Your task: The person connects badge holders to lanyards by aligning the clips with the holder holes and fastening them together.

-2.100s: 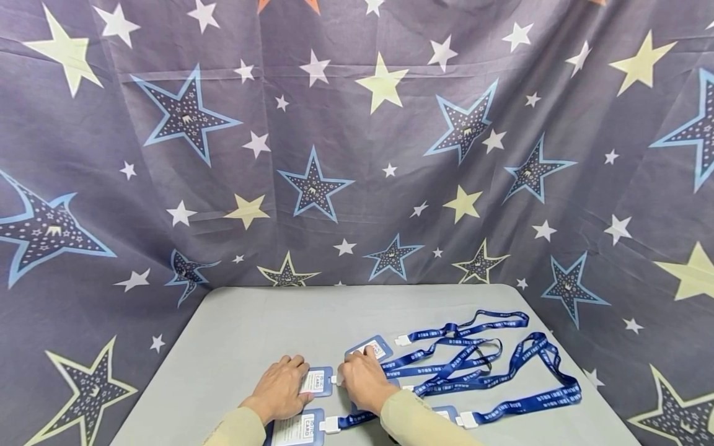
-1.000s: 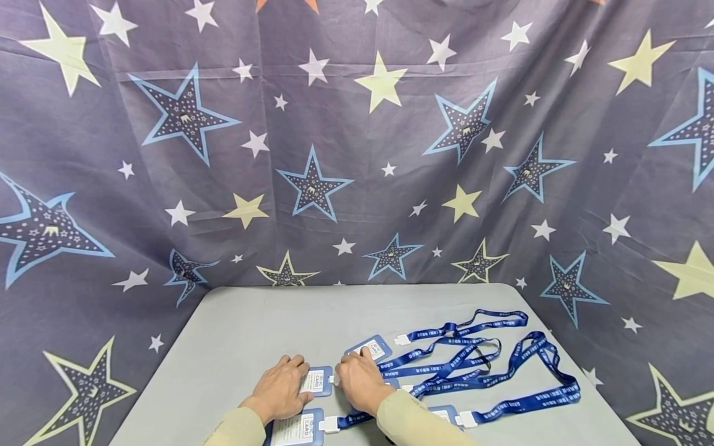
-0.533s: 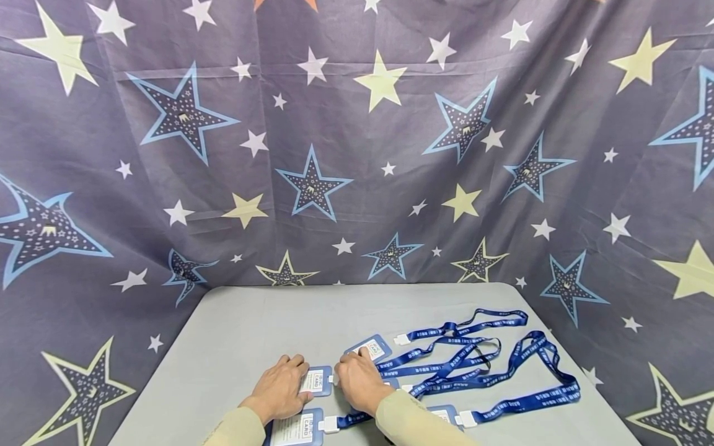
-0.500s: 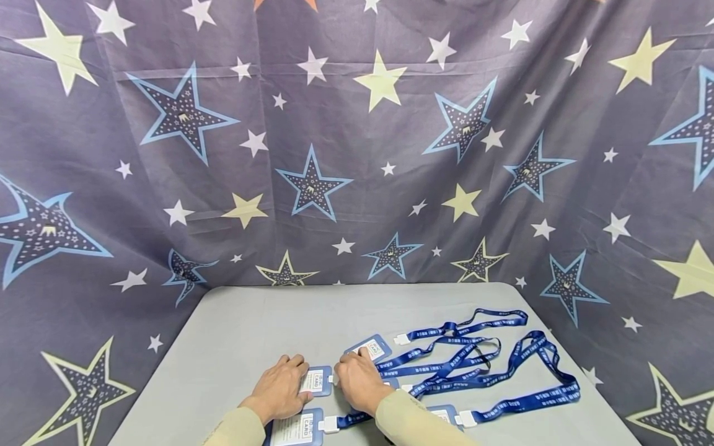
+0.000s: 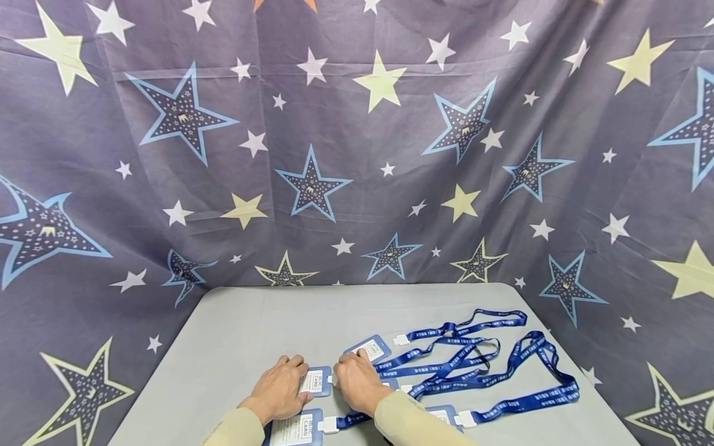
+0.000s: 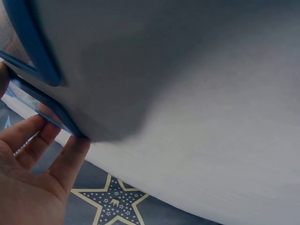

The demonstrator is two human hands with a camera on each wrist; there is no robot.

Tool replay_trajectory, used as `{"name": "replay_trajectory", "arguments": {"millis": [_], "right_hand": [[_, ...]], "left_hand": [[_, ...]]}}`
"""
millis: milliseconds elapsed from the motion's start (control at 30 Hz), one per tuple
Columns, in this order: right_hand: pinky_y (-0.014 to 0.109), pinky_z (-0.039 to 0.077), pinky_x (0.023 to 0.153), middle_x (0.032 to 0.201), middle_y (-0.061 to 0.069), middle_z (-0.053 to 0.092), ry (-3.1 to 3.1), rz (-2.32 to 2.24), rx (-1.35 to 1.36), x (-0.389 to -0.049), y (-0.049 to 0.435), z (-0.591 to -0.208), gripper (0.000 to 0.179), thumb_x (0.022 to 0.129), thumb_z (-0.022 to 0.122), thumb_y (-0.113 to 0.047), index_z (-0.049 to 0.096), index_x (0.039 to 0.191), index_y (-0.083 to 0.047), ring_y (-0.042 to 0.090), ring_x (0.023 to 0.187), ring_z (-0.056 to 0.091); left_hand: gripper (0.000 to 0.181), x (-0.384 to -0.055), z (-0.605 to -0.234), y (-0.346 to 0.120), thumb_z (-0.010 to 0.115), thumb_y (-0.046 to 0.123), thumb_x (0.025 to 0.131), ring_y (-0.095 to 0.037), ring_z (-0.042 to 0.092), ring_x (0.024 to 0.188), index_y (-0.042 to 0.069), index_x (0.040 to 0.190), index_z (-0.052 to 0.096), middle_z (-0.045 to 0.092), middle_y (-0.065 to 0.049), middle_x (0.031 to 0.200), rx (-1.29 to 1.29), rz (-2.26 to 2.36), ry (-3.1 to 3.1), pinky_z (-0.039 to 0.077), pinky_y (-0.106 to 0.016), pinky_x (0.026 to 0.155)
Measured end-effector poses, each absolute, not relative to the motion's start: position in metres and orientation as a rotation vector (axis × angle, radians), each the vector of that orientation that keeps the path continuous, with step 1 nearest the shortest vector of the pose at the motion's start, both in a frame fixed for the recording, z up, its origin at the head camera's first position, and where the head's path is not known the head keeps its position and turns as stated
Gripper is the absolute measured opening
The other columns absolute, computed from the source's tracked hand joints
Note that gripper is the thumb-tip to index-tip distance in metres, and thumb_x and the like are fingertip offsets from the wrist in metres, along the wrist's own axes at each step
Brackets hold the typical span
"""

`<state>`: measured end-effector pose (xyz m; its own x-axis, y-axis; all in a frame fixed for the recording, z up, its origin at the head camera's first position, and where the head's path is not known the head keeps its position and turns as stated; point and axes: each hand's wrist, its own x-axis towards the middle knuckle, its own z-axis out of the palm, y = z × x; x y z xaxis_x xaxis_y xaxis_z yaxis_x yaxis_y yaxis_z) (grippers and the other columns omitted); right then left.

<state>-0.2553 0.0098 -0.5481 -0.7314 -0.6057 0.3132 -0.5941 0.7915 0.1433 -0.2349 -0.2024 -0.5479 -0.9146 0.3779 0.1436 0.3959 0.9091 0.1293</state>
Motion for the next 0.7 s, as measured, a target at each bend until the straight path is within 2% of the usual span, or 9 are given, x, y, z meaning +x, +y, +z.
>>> {"name": "replay_trajectory", "arguments": {"millis": [333,700], "right_hand": [[0.026,0.039,0.074,0.072,-0.011,0.054,-2.604,-0.009,0.934,-0.2557,0.0103,-0.5493,0.015,0.077,0.083,-0.021,0.068,0.077,-0.021,0.009,0.079,0.058],[0.026,0.038,0.074,0.074,-0.011,0.055,-2.597,-0.017,0.945,-0.2564,0.0087,-0.5509,0.015,0.077,0.085,-0.023,0.071,0.080,-0.020,0.008,0.078,0.056]], "left_hand": [[0.060,-0.2352,-0.5490,-0.2031,0.082,0.042,0.082,-0.025,0.057,0.106,0.002,0.125,0.068,0.063,-0.006,0.121,-0.611,-0.232,-2.939,0.055,-0.047,0.094],[0.061,-0.2344,-0.5488,-0.2016,0.081,0.043,0.083,-0.024,0.057,0.109,0.003,0.127,0.068,0.063,-0.006,0.123,-0.598,-0.242,-2.954,0.054,-0.046,0.097]]}}
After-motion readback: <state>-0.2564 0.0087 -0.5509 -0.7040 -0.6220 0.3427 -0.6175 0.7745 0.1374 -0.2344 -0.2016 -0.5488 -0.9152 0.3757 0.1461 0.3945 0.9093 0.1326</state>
